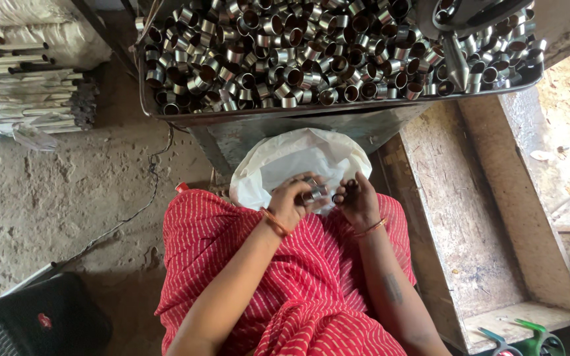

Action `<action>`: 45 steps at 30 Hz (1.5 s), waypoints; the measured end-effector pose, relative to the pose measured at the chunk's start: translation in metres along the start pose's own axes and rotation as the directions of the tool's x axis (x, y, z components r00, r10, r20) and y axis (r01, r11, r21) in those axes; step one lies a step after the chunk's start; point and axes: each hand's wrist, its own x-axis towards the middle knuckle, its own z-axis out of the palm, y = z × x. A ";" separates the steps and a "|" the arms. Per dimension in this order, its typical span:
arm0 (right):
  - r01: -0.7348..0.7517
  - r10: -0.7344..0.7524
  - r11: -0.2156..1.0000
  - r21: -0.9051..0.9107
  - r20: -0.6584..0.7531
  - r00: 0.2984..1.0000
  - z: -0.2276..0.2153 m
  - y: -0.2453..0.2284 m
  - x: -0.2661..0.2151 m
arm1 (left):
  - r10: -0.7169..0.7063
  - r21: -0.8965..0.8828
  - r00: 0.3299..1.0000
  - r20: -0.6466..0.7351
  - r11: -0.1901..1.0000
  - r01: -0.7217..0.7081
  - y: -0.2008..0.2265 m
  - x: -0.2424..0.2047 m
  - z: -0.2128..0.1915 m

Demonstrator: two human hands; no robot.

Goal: The person sits on the floor and repeatedly picks up small cylindrical metal parts from a large metal tray, briefly handling them in their hands before placing them into a white cloth bag on their lap. The person continues this sorting process throughout the clip.

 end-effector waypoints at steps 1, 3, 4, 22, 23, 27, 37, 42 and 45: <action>-0.020 0.021 1.000 0.013 -0.025 0.999 -0.008 0.001 0.003 | 0.018 -0.008 1.000 -0.026 1.000 -0.018 0.000 0.008 -0.007; -0.012 0.012 1.000 -0.006 -0.018 1.000 -0.019 0.001 0.008 | -0.004 0.130 0.979 -0.206 0.991 0.032 0.005 0.028 -0.020; -0.006 0.006 1.000 -0.016 -0.013 1.000 -0.022 0.000 0.010 | -0.005 0.196 0.956 -0.292 0.978 0.065 0.008 0.040 -0.026; -0.170 0.132 0.893 -0.416 -0.119 0.984 0.026 0.042 0.001 | 0.309 0.878 0.951 -0.011 -0.452 0.157 -0.015 0.034 0.012; -0.189 0.150 0.897 -0.401 -0.126 0.981 0.029 0.041 0.000 | 0.297 0.873 0.955 -0.013 -0.463 0.156 -0.016 0.029 0.016; -0.248 0.232 0.904 -0.348 -0.086 0.969 0.042 0.036 -0.005 | 0.292 0.848 0.956 0.003 -0.507 0.152 -0.019 0.019 0.022; -0.152 0.207 0.849 -0.507 0.054 0.977 0.029 0.036 -0.002 | 0.256 0.894 0.962 0.097 -0.448 0.029 -0.033 0.045 -0.025; -0.195 0.188 0.920 -0.339 -0.054 0.981 0.006 0.029 0.022 | 0.499 0.939 0.824 0.268 -0.326 -0.107 -0.029 0.052 -0.056; -0.149 0.148 0.939 -0.311 -0.029 0.989 -0.003 0.024 0.029 | 0.498 0.932 0.832 0.244 -0.357 -0.059 -0.018 0.049 -0.065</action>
